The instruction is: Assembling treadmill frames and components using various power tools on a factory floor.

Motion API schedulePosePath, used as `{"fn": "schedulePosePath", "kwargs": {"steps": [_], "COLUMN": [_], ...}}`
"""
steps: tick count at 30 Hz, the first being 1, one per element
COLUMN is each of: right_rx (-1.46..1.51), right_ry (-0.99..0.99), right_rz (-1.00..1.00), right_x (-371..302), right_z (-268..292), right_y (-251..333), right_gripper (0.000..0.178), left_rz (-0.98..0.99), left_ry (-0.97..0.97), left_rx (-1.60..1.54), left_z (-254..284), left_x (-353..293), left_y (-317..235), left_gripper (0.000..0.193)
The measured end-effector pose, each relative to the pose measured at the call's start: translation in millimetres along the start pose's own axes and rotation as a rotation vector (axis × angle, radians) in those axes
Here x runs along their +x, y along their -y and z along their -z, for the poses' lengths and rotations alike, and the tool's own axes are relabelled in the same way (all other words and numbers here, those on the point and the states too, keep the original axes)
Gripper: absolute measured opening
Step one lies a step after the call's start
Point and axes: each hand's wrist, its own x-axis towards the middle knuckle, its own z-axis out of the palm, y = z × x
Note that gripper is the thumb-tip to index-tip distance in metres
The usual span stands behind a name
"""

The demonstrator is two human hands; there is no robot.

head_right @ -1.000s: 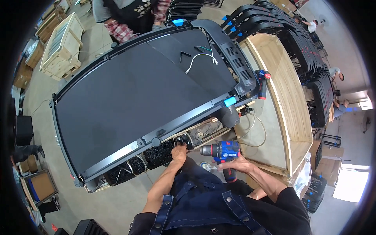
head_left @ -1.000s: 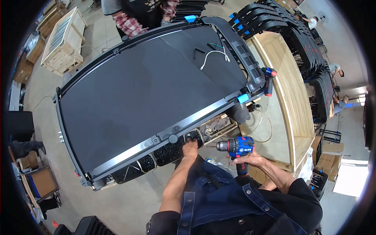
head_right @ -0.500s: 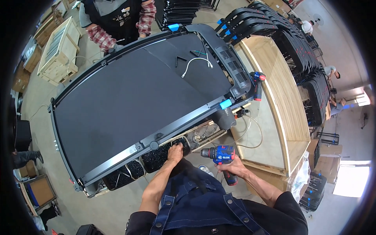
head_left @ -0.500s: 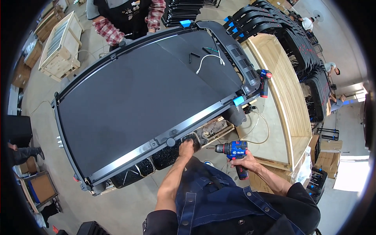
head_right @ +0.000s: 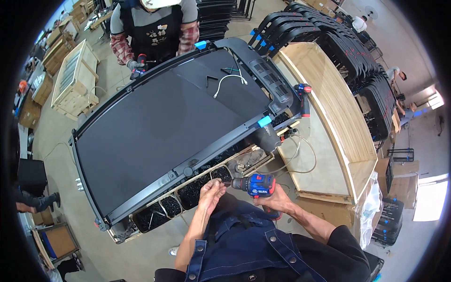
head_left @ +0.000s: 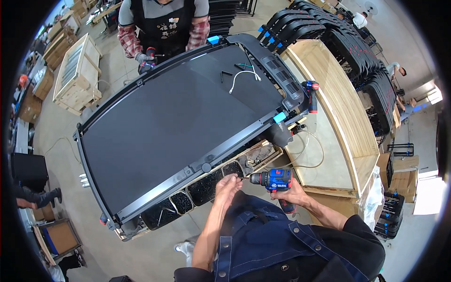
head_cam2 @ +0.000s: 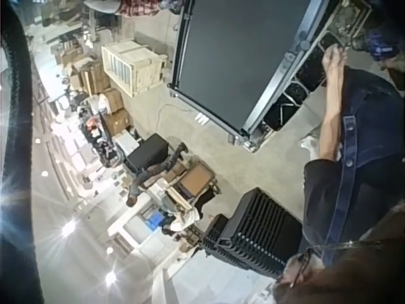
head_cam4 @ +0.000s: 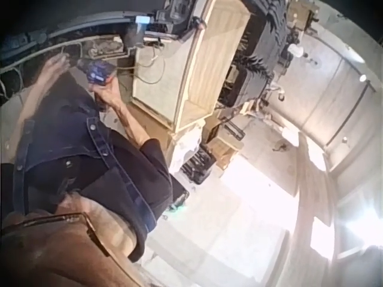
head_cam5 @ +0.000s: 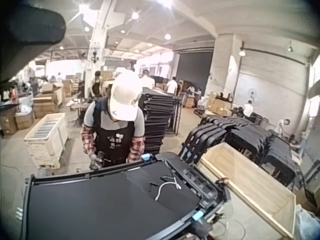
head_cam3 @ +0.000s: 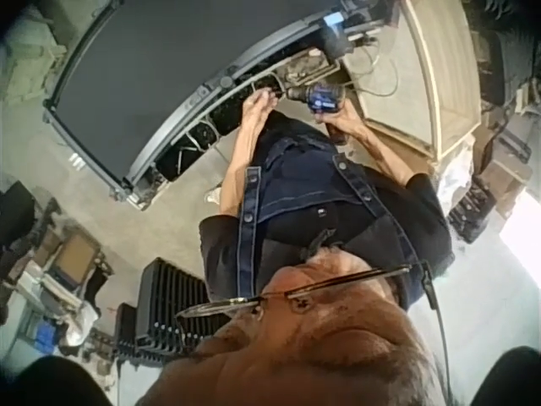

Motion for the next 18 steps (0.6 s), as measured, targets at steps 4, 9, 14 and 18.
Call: {"fn": "schedulePosePath", "kwargs": {"steps": [4,9,14,18], "right_rx": [-0.037,-0.037,0.017,-0.052], "right_ry": [-0.024,-0.014,0.044,0.123], "right_rz": [0.072,0.118,0.152,0.165], "right_x": [-12,-9,16,50], "right_z": [0,18,54,98], "right_y": [15,29,33,33], "right_gripper": [0.047,0.051,0.050,0.049], "left_rz": [-0.038,-0.066,-0.085,-0.157], "left_ry": [0.068,0.081,0.028,-0.105], "left_rx": [-0.200,-0.426,-0.372,-0.258], "left_z": [-31,-57,-94,-137], "left_x": [-26,-30,-13,6], "left_y": [-12,-9,-21,-33], "left_gripper": [0.020,0.017,0.017,0.020]}}
